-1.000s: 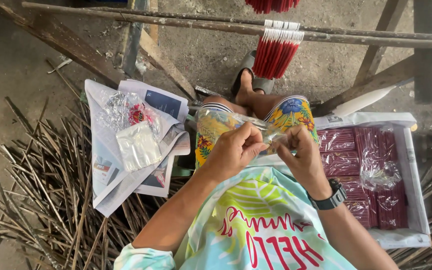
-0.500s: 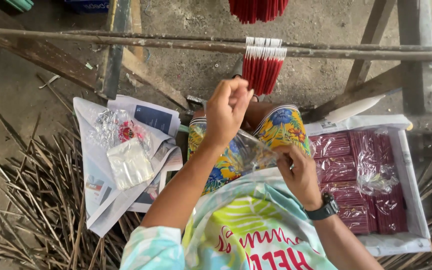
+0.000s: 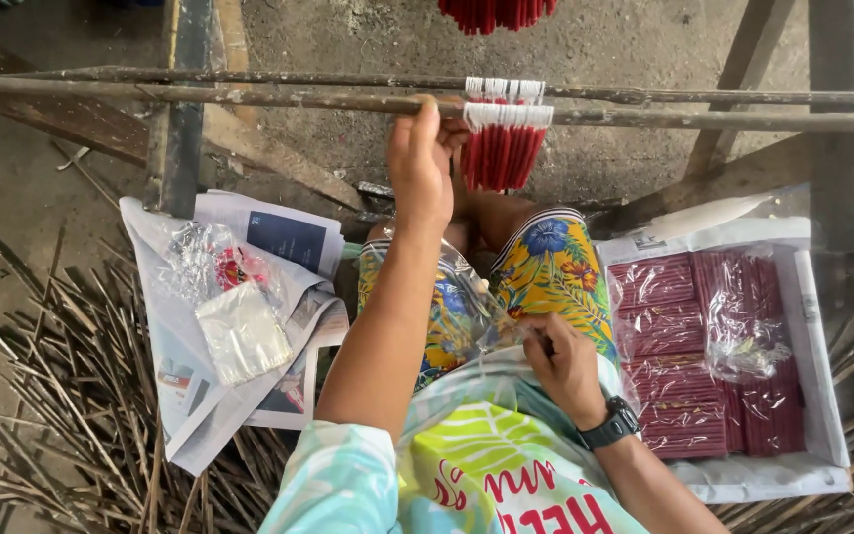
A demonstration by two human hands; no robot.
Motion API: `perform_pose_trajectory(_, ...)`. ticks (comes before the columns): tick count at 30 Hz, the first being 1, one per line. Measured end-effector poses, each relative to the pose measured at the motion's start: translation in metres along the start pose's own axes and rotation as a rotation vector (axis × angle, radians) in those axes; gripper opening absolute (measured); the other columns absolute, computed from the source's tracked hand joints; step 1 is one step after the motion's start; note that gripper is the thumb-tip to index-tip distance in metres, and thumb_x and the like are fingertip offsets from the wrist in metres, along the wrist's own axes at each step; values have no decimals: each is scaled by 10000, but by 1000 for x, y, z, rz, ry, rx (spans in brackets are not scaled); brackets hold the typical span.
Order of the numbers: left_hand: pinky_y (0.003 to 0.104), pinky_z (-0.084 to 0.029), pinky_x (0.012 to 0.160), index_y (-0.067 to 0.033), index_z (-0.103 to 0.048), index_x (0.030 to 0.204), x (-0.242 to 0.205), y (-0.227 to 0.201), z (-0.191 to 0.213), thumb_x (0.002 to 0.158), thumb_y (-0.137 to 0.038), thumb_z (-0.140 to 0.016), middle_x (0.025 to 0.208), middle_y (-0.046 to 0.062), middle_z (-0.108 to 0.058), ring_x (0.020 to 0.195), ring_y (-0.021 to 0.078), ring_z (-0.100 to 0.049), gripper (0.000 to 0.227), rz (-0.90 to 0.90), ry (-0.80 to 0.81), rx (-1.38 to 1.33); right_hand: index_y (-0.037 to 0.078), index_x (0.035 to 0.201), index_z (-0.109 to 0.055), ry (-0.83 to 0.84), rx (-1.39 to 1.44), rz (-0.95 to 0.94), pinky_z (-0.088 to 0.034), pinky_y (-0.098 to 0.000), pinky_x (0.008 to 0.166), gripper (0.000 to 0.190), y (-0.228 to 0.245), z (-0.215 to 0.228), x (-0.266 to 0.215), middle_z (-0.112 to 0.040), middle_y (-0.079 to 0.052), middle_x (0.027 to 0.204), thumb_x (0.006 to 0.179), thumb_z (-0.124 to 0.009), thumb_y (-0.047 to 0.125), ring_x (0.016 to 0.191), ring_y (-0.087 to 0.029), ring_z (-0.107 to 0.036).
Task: The person picks up a bundle of incense sticks from a wooden rack and places them into a clear plastic bag, repeating the process with another bundle before placing the bags into a white box.
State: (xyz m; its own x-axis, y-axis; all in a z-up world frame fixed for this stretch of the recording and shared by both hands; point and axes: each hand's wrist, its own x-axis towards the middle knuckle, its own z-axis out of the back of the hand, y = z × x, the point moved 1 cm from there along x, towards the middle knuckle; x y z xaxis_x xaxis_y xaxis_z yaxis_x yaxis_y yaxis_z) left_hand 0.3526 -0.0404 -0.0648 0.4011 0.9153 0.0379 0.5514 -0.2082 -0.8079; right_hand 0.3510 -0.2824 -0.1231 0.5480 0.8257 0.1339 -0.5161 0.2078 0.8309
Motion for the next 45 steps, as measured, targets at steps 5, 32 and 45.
perform_pose_trajectory(5, 220, -501, 385, -49, -568, 873, 23, 26, 18, 822, -351, -567, 608, 61, -560, 410, 153, -590, 306, -21, 519, 241, 119, 879, -598, -45, 15, 36, -424, -374, 451, 137, -13, -9, -1, -464, -96, 550, 746, -565, 114, 507, -345, -515)
perform_pose_trajectory(32, 486, -536, 674, 30, -452, 1104, -12, 16, -35, 827, -67, -539, 821, 222, -596, 770, 349, -626, 306, 797, 1197, -468, 141, 866, -604, -45, -79, -285, -410, -476, 540, 124, 14, 2, 16, -527, -184, 549, 771, -534, 181, 632, -433, -546)
perform_pose_trajectory(45, 485, -556, 576, -1, -465, 1125, -45, 3, -46, 764, -11, -621, 723, 178, -578, 647, 302, -625, 393, 815, 710, -335, 76, 890, -506, -109, 91, -437, -421, -377, 592, 172, -41, 17, 68, -542, -113, 533, 818, -502, 232, 570, -254, -546)
